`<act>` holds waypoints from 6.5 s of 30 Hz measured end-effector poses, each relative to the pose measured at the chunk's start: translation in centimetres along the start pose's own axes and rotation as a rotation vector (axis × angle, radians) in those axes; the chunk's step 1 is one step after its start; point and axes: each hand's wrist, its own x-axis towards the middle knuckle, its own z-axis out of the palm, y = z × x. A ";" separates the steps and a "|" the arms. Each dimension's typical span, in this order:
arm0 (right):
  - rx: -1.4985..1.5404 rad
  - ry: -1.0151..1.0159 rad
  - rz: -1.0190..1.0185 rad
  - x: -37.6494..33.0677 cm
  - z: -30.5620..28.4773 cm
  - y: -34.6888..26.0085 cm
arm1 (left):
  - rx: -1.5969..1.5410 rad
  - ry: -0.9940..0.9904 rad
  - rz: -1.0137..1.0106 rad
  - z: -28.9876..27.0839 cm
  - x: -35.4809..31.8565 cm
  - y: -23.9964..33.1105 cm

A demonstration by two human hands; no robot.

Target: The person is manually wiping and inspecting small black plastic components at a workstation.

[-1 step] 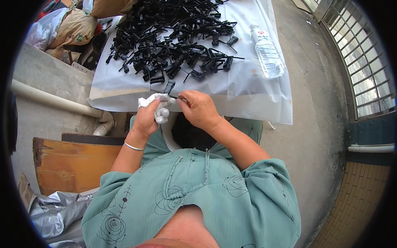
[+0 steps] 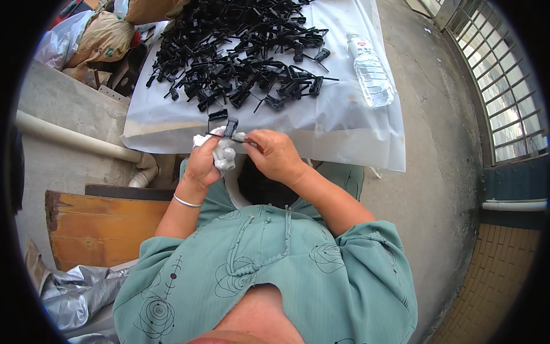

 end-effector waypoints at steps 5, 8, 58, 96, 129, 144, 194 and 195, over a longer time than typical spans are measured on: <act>0.031 -0.172 0.054 -0.7 -0.9 -0.6 | -0.291 -0.108 0.004 1.7 0.0 -0.1; -0.023 -0.006 -0.125 -0.3 -1.1 -2.9 | 0.195 0.033 0.335 2.5 0.1 -1.1; 0.218 -0.335 0.045 1.2 0.1 -2.4 | 0.834 0.019 0.615 3.2 -3.0 0.1; 0.107 0.039 0.020 2.8 0.4 -2.6 | 0.438 -0.100 0.499 3.0 -2.0 0.7; 0.539 -0.105 0.382 -0.5 2.9 -0.3 | 1.339 0.163 0.998 3.8 -1.6 -0.9; 0.119 -0.137 0.053 -0.5 -1.8 0.3 | 0.441 0.021 0.408 3.8 -1.7 -0.2; -0.273 -0.211 0.079 2.7 -5.9 1.2 | 1.334 -0.068 0.992 3.7 0.4 2.5; -0.211 -0.276 0.011 2.6 -6.0 0.9 | 1.276 -0.090 1.044 3.9 0.4 2.8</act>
